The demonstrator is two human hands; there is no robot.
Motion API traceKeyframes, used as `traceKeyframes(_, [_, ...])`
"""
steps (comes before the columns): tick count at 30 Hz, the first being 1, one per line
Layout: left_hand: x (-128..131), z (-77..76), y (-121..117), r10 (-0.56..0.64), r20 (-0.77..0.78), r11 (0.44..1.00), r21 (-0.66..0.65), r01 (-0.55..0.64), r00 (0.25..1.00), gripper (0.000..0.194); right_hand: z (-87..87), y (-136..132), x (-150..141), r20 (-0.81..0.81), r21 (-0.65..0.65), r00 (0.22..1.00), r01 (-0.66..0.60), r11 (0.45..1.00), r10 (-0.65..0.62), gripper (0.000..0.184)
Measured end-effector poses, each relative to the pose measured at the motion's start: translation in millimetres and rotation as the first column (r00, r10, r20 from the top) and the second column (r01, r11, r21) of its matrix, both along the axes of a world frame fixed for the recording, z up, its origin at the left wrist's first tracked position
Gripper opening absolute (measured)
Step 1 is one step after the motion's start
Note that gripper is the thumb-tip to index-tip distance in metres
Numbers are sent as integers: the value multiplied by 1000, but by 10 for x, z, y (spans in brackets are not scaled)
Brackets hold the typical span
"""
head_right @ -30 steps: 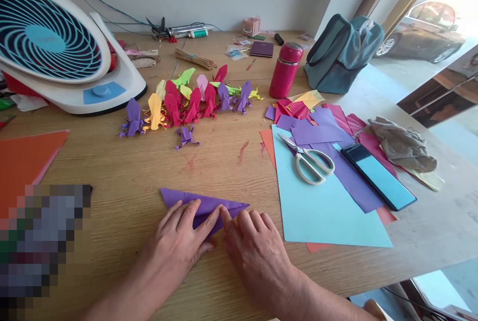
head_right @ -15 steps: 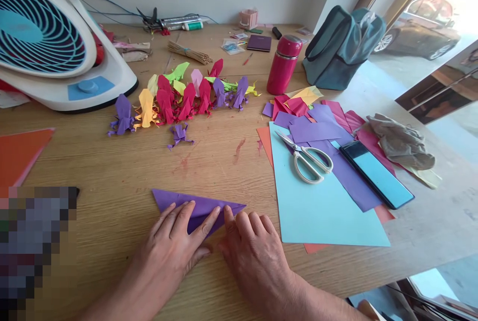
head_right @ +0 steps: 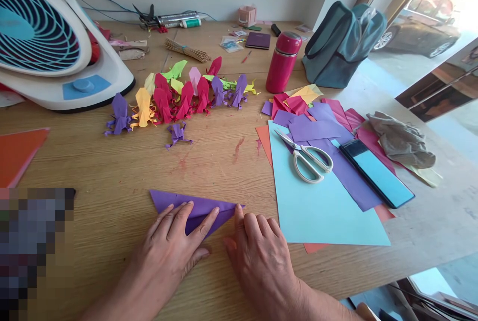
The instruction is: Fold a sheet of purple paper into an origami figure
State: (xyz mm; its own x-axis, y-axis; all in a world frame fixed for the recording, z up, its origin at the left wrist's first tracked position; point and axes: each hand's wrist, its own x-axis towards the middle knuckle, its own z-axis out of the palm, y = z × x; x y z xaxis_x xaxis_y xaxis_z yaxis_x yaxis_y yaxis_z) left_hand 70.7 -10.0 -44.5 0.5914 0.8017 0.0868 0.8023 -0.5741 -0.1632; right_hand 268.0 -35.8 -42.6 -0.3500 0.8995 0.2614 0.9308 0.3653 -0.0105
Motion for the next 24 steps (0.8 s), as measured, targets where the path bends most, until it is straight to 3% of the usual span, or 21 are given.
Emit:
traceKeyframes(6, [2,-5,9,-3,22,1000,30,2,1000,75,24,43,-11,-11,-32,996,-84,996,84,45])
traceKeyframes(17, [0,-22,14,10,11,1000,28,-10,1000,75,-42,-19,0,16,77,1000,19,997,-21,46])
traceKeyframes(24, [5,-8,26,9,10,1000,-4,-9,1000,74,16,2,78,-12,17,999,51,999,-51,40])
